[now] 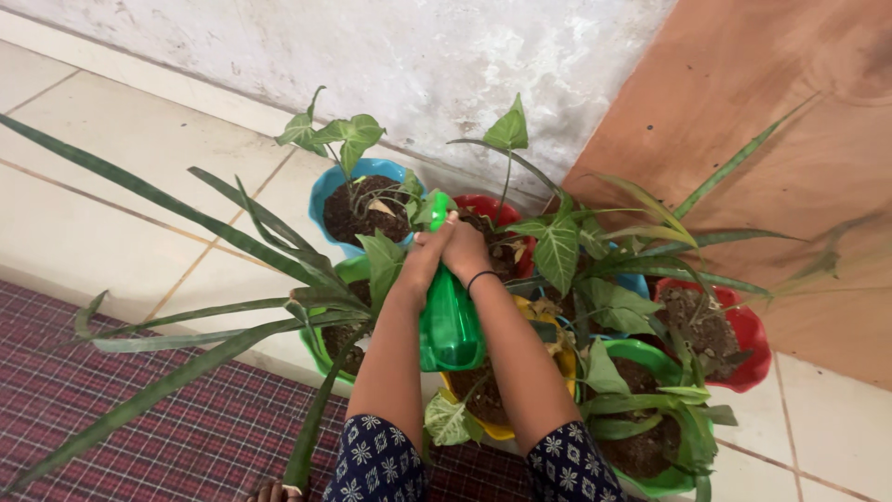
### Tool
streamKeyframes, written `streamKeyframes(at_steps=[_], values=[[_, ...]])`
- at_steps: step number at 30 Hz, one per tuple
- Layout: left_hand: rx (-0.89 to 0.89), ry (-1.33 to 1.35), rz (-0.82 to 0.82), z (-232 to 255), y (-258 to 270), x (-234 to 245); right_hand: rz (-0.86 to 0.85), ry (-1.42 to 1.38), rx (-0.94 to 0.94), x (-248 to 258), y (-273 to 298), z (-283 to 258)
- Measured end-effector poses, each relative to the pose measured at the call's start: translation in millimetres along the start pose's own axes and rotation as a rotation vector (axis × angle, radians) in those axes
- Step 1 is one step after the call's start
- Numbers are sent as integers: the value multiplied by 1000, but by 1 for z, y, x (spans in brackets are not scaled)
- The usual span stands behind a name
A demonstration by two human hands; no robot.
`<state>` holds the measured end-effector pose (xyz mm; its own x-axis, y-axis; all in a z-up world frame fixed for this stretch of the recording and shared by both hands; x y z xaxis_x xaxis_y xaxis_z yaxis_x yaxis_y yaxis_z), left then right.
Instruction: The person sits on a mat and uses a green spray bottle to mist several potted plants arranged on the floor. The person sprays the leaves and soil of each plant in turn, moving the bottle from one pot to the next.
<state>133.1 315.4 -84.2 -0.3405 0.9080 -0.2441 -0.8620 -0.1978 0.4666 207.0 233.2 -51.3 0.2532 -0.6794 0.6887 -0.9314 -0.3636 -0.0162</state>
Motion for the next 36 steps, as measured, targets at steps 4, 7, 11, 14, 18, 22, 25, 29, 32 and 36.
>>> streamKeyframes(at_steps=[4, 7, 11, 14, 18, 22, 25, 29, 32, 36], values=[[31, -85, -84, 7, 16, -27, 25, 6, -140, 22, 8, 21], [45, -189, -103, 8, 21, -42, 64, 134, -161, 37, 7, 34], [245, -387, -191, -17, 32, -54, 100, 219, -130, 49, 14, 65], [221, -483, -353, -27, 36, -76, 69, 76, -173, 51, 20, 101], [246, -546, -462, -52, 30, -90, 76, -106, -56, 53, 18, 113], [327, -619, -521, -73, 25, -91, -177, -170, -152, 43, 42, 112], [317, -739, -574, -65, 33, -87, -242, -257, -168, 41, 58, 93], [353, -854, -641, -48, 61, -72, -355, -381, -147, 32, 70, 70], [388, -913, -626, -38, 78, -54, -454, -414, -122, 15, 76, 55], [496, -921, -657, -37, 95, -33, -592, -319, -82, -22, 77, 43]])
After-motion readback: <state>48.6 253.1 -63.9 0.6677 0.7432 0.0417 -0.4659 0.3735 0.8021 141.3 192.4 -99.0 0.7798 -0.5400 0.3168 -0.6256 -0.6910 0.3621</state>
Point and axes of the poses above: each hand's wrist, its own y-axis away from the middle knuckle, its own x-axis out of the back of the hand, z = x × y, the point moved 10 cm from there along -y, towards the middle knuckle, and after that the axes turned 6 degrees about x, right-handed, at the moved point
